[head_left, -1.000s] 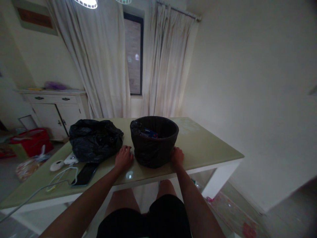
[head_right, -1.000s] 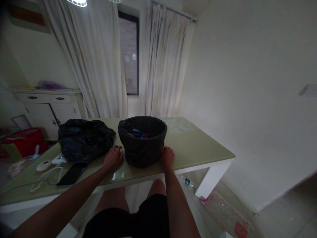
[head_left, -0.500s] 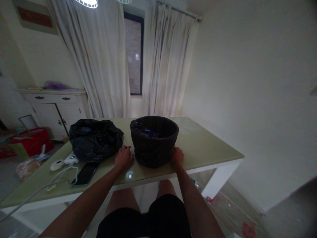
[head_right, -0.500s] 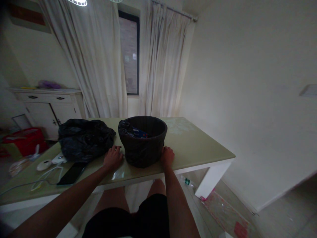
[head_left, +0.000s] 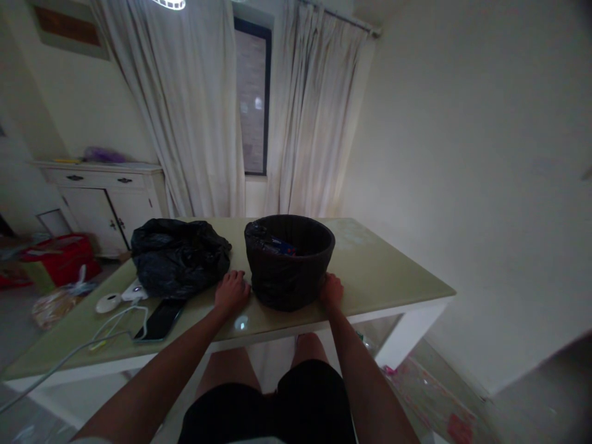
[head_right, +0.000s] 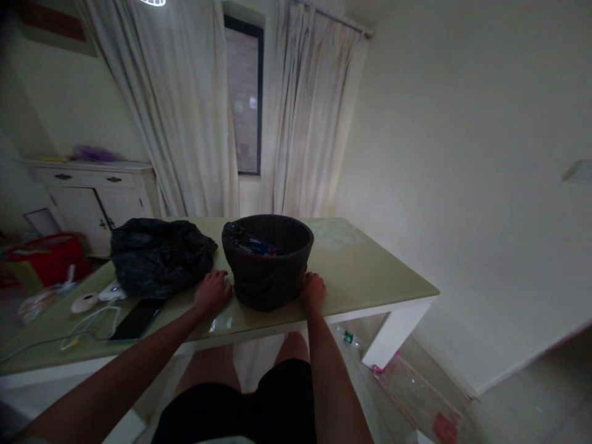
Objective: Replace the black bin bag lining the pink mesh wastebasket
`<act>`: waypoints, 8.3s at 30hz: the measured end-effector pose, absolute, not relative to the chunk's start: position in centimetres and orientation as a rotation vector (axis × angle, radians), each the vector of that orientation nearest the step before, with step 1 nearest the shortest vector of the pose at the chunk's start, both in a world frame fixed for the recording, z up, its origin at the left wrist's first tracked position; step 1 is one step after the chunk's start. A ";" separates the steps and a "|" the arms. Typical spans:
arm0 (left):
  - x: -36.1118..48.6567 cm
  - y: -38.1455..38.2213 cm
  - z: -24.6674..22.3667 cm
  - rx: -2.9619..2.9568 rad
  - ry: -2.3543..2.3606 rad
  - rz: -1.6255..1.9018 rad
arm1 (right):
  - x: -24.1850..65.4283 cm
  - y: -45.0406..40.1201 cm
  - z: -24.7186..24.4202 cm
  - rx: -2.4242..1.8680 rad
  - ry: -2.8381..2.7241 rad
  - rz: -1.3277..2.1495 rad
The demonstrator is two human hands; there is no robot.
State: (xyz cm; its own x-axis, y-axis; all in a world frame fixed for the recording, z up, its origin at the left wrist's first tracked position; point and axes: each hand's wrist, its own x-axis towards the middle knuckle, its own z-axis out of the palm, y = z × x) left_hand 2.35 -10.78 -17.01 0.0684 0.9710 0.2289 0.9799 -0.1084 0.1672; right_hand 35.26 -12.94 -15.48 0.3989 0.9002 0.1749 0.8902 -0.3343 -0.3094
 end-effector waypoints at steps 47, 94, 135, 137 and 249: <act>2.4 -10.9 -16.3 -2.324 -1.990 -0.309 | 35.4 -12.7 -15.8 -2.296 -1.540 0.043; 0.8 -7.9 -13.6 -2.510 -1.948 -0.021 | 35.1 -13.1 -15.3 -2.294 -1.533 0.058; 3.8 -25.5 -7.2 -2.171 -1.581 -0.921 | 35.5 -12.6 -16.0 -2.312 -1.536 0.057; 4.4 -26.6 -6.4 -2.092 -1.383 -1.019 | 35.6 -12.4 -16.1 -2.300 -1.527 0.067; 7.2 -14.8 -4.2 -2.056 -0.693 -1.149 | 29.7 -4.8 12.4 -0.665 -1.500 0.663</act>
State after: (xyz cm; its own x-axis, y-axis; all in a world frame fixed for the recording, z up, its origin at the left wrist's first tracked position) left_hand 7.23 -14.80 -4.17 0.4704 0.1227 0.8739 0.7158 -0.6322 -0.2966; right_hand 29.68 -4.80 12.36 -0.0289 0.7489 0.6620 0.0145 0.6625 -0.7489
